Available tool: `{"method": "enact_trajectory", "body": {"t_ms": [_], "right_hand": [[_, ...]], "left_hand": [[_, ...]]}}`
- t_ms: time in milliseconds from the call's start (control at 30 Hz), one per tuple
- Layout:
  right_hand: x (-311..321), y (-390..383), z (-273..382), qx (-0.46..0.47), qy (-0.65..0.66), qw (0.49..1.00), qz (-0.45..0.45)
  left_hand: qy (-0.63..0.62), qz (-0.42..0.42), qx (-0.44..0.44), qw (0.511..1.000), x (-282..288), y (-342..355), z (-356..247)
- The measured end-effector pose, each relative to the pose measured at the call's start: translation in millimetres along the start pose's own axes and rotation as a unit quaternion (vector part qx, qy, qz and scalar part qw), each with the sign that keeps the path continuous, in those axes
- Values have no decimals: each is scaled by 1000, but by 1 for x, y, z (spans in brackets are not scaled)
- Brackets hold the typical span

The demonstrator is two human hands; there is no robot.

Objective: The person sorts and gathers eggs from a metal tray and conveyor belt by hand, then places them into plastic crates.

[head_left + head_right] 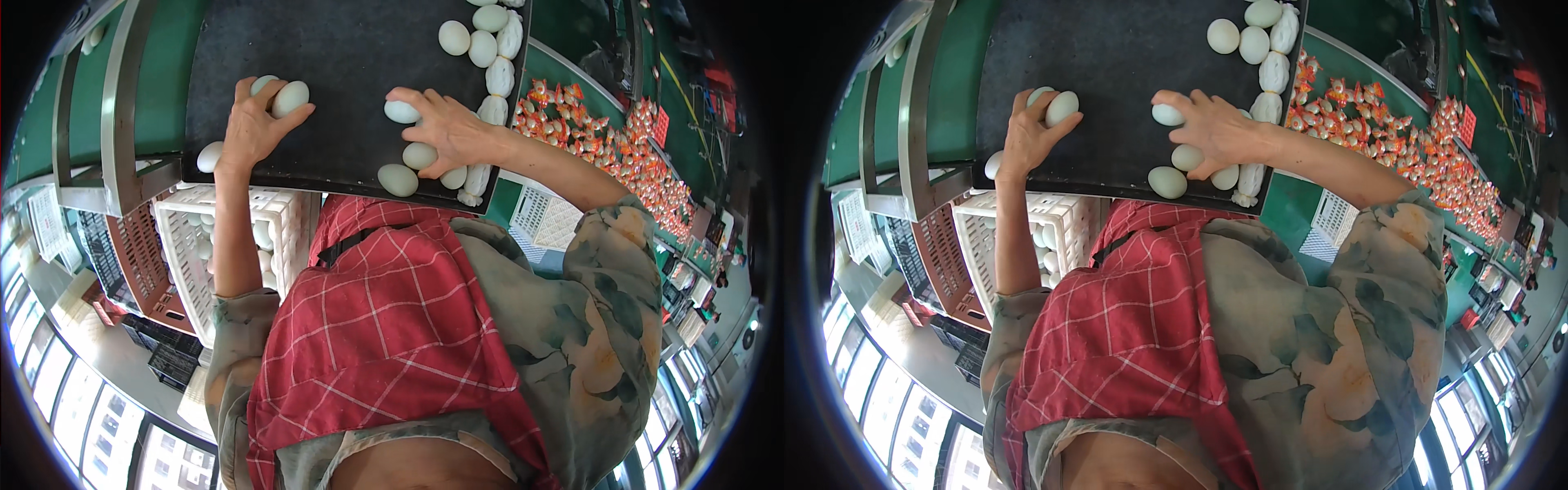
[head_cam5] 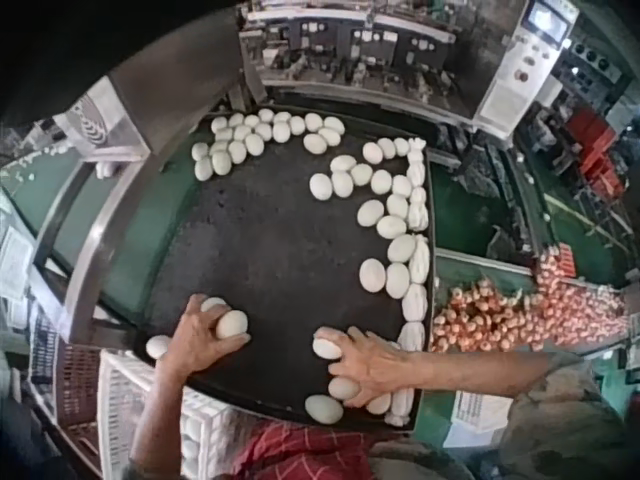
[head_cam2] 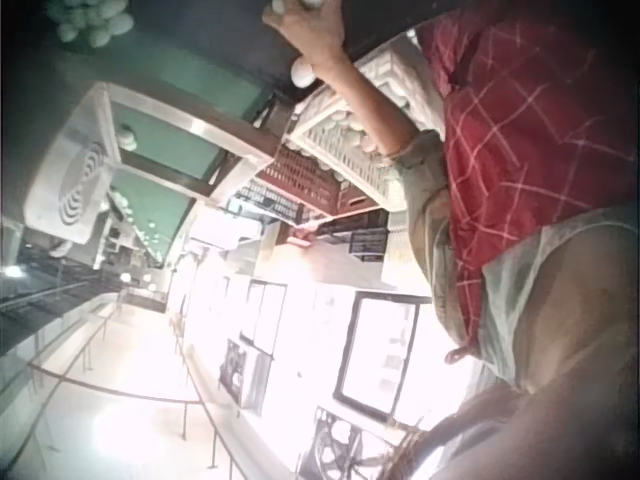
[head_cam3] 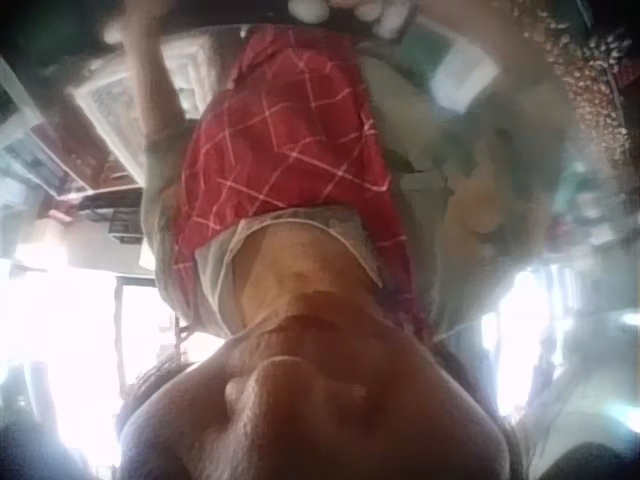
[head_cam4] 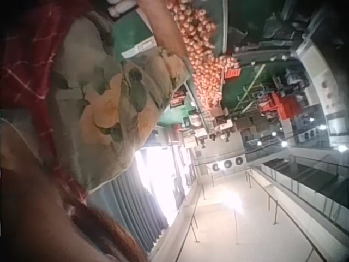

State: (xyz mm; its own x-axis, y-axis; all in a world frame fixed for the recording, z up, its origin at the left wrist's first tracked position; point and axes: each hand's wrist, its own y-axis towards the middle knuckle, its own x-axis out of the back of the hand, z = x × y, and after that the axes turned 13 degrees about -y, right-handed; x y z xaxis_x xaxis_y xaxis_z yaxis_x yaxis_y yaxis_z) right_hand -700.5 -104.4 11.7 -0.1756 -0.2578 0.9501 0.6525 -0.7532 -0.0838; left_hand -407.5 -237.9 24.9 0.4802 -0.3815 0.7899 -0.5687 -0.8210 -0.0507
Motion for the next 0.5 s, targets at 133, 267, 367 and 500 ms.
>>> {"method": "enact_trajectory", "body": {"t_ms": [133, 267, 367, 500], "right_hand": [[-2, 4, 4, -17, 31, 998, -47], [13, 24, 16, -31, 5, 999, -30], [8, 30, 11, -50, -4, 997, -64], [11, 21, 27, -29, -18, 997, -63]], "left_hand": [[-519, -17, 162, 839, -8, -27, 6], [-781, -66, 93, 614, -23, -72, -20], [-847, -97, 126, 508, -30, -81, -45], [-828, -69, 123, 543, -36, -105, -41]]}}
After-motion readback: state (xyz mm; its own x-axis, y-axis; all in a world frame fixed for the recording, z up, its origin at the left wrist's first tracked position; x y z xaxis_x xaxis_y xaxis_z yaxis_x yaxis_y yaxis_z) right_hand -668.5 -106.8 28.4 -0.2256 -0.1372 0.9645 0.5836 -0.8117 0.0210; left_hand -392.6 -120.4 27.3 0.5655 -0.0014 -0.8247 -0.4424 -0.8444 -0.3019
